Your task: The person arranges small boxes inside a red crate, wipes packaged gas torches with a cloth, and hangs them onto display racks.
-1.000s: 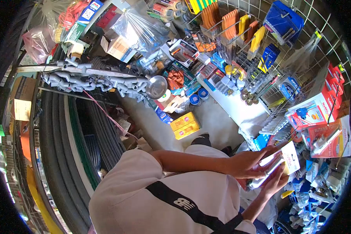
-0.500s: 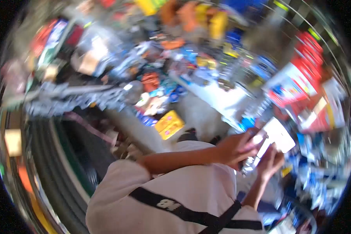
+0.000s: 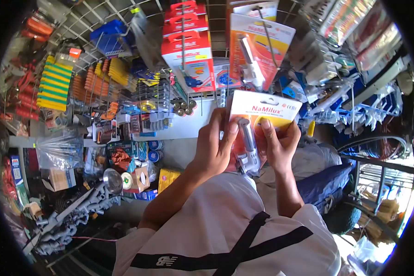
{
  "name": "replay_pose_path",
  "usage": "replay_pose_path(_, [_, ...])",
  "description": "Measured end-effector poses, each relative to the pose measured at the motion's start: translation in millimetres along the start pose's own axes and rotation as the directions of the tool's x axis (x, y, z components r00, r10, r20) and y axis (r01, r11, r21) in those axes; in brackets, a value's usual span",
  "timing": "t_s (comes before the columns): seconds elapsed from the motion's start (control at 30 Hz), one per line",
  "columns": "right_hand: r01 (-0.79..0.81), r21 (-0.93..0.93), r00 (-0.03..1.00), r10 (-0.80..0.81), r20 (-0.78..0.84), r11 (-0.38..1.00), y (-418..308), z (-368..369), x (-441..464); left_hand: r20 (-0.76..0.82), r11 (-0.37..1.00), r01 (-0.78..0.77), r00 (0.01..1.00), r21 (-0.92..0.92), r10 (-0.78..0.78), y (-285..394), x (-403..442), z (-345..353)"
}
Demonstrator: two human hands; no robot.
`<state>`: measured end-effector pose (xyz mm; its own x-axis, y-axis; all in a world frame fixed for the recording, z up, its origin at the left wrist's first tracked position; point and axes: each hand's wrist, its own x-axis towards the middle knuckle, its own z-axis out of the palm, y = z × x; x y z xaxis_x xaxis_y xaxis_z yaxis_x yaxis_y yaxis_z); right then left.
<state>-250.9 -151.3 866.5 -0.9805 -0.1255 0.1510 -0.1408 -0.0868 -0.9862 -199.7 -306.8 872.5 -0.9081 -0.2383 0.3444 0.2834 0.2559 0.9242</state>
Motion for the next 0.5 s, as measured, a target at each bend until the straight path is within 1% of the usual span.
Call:
replay_pose_path(0.03, [0.005, -0.008, 1.0, -0.005, 0.014, 1.0, -7, -4, 4, 0.041, 0.999, 0.048, 0.998, 0.0, -0.048, 4, 3, 0])
replay_pose_path(0.1, [0.042, 0.021, 0.999, -0.043, 0.019, 0.999, -15, -7, 15, 0.022, 1.0, -0.01, 1.0, 0.001, 0.01, 11, 15, 5])
replay_pose_path(0.17, [0.086, 0.026, 0.995, -0.087, 0.039, 0.996, -24, -8, 26, 0.018, 0.999, -0.026, 1.0, 0.035, 0.025, 16, 24, 8])
replay_pose_path(0.23, [0.115, 0.036, 0.992, -0.117, 0.055, 0.993, -30, -6, 36, -0.025, 0.997, -0.074, 0.997, 0.022, 0.075, 14, 32, 12])
replay_pose_path(0.27, [0.123, 0.043, 0.99, -0.125, 0.06, 0.992, -32, -4, 41, -0.013, 0.999, -0.042, 0.999, 0.017, 0.043, 16, 35, 12])
replay_pose_path(0.3, [0.13, 0.05, 0.989, -0.133, 0.065, 0.99, -33, -3, 45, -0.037, 0.998, -0.056, 0.998, 0.03, 0.057, 14, 38, 13])
replay_pose_path(0.33, [0.092, 0.055, 0.993, -0.096, 0.072, 0.994, -32, -1, 48, -0.061, 0.997, -0.069, 0.996, 0.043, 0.072, 9, 42, 14])
replay_pose_path(0.43, [0.101, 0.048, 0.988, -0.106, 0.115, 0.994, -26, 0, 56, -0.101, 0.994, -0.088, 0.99, 0.061, 0.094, 2, 46, 17])
replay_pose_path(0.5, [0.09, 0.087, 0.986, -0.101, 0.132, 0.992, -24, 0, 58, -0.119, 0.99, -0.114, 0.985, 0.077, 0.123, -1, 46, 18])
